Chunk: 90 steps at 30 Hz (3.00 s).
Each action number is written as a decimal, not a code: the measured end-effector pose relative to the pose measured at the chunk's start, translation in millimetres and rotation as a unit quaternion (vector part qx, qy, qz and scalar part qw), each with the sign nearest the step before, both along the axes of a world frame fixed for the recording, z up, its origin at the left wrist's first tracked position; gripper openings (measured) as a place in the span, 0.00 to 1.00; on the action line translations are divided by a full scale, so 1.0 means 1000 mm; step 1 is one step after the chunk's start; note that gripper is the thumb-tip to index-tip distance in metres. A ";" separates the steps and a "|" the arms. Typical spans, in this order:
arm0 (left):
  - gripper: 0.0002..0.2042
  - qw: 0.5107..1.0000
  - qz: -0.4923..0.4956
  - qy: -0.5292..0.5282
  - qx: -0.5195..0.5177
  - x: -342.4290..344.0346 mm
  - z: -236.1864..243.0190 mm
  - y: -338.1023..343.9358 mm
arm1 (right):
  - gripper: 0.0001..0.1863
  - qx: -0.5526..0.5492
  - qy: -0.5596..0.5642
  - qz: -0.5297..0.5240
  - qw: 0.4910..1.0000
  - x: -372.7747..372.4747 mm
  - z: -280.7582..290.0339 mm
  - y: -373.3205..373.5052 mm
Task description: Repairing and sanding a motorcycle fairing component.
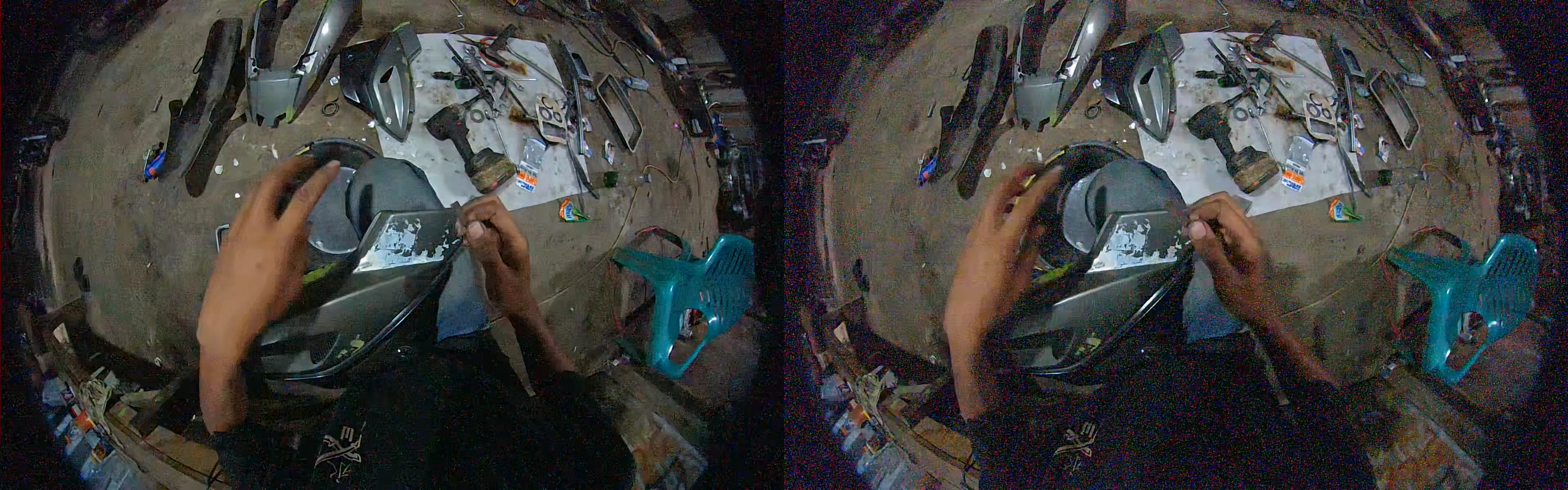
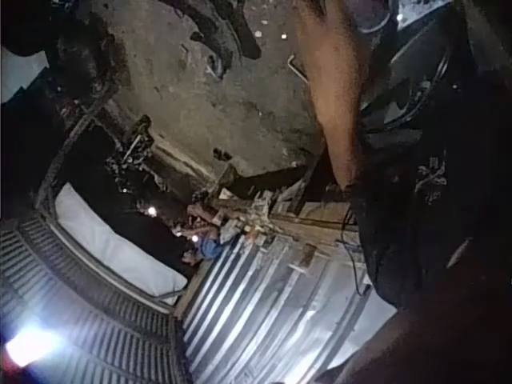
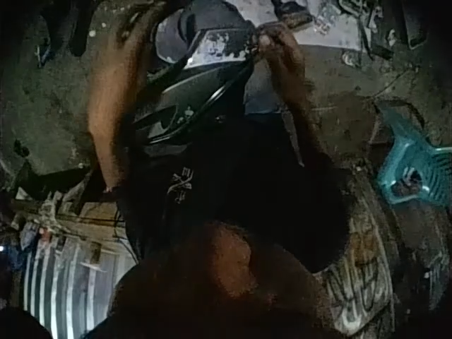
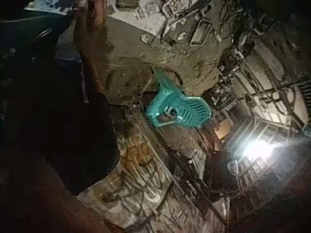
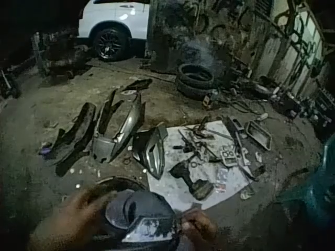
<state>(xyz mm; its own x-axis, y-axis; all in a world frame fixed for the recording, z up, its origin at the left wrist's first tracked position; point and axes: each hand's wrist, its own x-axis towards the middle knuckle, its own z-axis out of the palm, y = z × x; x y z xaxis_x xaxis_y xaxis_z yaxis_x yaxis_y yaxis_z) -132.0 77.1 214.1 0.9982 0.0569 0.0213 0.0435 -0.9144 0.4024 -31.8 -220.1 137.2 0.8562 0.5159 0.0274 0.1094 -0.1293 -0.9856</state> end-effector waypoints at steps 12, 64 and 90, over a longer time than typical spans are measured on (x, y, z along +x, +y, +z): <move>0.51 0.986 -0.118 0.029 -0.117 -0.007 -0.031 -0.064 | 0.18 -0.214 -0.099 0.078 0.969 -0.015 0.013 -0.024; 0.46 0.968 -0.070 0.051 -0.236 -0.009 -0.040 -0.062 | 0.19 -0.231 -0.214 0.062 0.947 -0.010 0.006 -0.019; 0.41 0.958 -0.077 0.022 -0.276 -0.007 -0.041 -0.059 | 0.23 -0.250 -0.270 0.060 0.928 -0.009 0.001 -0.012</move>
<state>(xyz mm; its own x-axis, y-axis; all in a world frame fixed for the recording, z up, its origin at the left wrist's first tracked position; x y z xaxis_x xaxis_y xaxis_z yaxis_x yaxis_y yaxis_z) -139.2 18.2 172.6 0.9949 -0.1002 -0.0129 -0.0456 -0.5599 0.8273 -40.5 -231.7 138.1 0.7226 0.6710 0.1662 0.6131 -0.5110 -0.6025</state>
